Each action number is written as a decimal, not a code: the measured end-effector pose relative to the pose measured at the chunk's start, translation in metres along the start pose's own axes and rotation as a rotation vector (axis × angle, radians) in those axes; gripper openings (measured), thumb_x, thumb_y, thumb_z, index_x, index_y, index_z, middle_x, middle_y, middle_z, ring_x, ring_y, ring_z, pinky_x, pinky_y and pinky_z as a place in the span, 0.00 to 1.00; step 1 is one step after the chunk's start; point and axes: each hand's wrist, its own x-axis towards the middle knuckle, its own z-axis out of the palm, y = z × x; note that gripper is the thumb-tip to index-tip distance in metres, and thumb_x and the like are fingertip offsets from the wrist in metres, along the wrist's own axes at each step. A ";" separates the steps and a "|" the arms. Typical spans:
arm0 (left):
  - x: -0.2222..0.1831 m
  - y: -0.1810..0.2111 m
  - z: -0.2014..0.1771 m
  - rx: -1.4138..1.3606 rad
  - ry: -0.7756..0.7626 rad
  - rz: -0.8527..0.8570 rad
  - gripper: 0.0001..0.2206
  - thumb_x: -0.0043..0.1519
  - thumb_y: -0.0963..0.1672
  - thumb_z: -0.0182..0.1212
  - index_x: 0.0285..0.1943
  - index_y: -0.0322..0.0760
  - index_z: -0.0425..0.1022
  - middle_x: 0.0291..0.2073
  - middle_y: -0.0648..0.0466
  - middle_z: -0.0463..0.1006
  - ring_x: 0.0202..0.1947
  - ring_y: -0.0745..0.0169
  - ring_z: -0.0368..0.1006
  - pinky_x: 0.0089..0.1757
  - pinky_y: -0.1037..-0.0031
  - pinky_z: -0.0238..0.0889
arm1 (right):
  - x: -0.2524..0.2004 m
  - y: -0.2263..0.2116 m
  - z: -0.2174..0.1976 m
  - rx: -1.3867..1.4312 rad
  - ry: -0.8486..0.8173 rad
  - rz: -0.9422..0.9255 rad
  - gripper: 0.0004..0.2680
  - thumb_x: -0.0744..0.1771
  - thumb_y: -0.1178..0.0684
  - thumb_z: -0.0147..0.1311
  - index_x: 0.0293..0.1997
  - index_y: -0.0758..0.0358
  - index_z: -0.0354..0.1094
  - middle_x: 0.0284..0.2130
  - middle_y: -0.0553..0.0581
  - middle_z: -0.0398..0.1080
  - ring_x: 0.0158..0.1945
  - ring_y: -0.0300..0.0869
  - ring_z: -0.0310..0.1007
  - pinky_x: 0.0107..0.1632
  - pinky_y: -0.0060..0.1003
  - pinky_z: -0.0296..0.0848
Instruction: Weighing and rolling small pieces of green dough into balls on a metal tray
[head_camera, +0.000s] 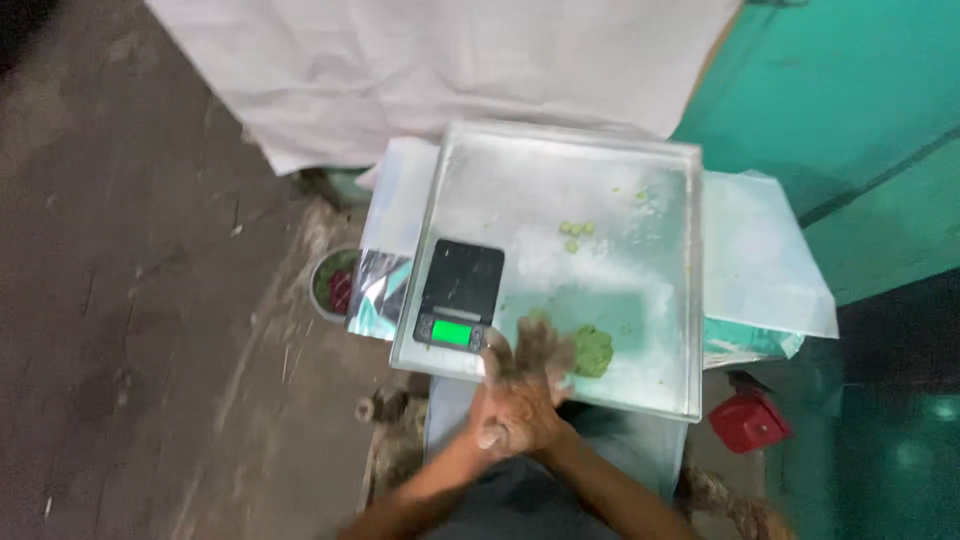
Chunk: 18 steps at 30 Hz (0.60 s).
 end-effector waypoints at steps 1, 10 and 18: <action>-0.034 0.018 -0.047 0.436 0.166 -0.586 0.21 0.55 0.46 0.45 0.57 0.34 0.56 0.52 0.50 0.51 0.53 0.49 0.40 0.48 0.57 0.32 | -0.003 0.020 0.009 0.677 0.289 -0.115 0.29 0.69 0.28 0.18 0.76 0.54 0.39 0.76 0.51 0.33 0.79 0.55 0.27 0.77 0.68 0.27; -0.015 0.046 -0.083 0.248 0.375 -1.417 0.32 0.66 0.55 0.42 0.77 0.38 0.58 0.68 0.51 0.65 0.66 0.61 0.59 0.61 0.72 0.49 | -0.075 -0.084 0.036 1.040 0.232 0.250 0.29 0.68 0.40 0.30 0.74 0.74 0.48 0.73 0.75 0.45 0.74 0.68 0.43 0.73 0.65 0.42; 0.024 0.052 -0.026 1.113 -0.247 -1.148 0.32 0.65 0.51 0.52 0.78 0.42 0.49 0.47 0.60 0.87 0.41 0.75 0.80 0.42 0.80 0.78 | -0.021 0.056 0.008 1.396 0.566 -0.069 0.31 0.73 0.27 0.13 0.82 0.59 0.21 0.80 0.55 0.18 0.81 0.64 0.18 0.76 0.73 0.20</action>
